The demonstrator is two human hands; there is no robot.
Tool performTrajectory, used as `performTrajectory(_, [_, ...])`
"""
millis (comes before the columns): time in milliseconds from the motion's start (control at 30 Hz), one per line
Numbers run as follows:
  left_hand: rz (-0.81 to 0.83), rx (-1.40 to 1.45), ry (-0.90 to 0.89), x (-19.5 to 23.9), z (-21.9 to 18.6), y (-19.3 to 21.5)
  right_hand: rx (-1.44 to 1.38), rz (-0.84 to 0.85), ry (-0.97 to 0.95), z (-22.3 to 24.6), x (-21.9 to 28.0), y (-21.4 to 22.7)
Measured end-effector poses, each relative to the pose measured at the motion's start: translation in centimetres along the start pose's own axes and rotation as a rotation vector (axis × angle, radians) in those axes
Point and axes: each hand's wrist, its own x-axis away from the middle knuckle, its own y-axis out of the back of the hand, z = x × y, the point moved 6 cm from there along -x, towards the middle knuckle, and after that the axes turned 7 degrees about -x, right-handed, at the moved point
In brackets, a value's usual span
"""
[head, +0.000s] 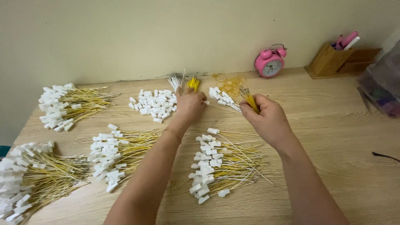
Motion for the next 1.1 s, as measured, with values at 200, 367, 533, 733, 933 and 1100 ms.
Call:
performTrajectory(200, [-0.170, 0.773, 0.062, 5.7, 2.1, 3.4, -0.089, 0.058, 0.078, 0.8, 0.5, -1.1])
performTrajectory(367, [-0.069, 1.264, 0.077, 9.1, 0.2, 5.1, -0.042, 0.059, 0.084, 1.6, 1.1, -1.3])
performTrajectory(533, [-0.051, 1.668, -0.030, 9.6, -1.9, 4.1, -0.026, 0.015, 0.167, 1.6, 1.3, -1.1])
performTrajectory(733, [0.052, 1.942, -0.012, 9.5, -3.1, 3.5, -0.054, -0.006, 0.278, 2.9, 1.9, -1.0])
performTrajectory(933, [0.093, 1.988, -0.029, 9.7, -3.5, 3.3, 0.029, -0.015, 0.361, 3.6, 2.1, -1.1])
performTrajectory(1100, [0.040, 1.909, -0.084, 9.5, -3.6, 2.7, -0.090, 0.110, 0.244, 2.0, 1.4, -1.9])
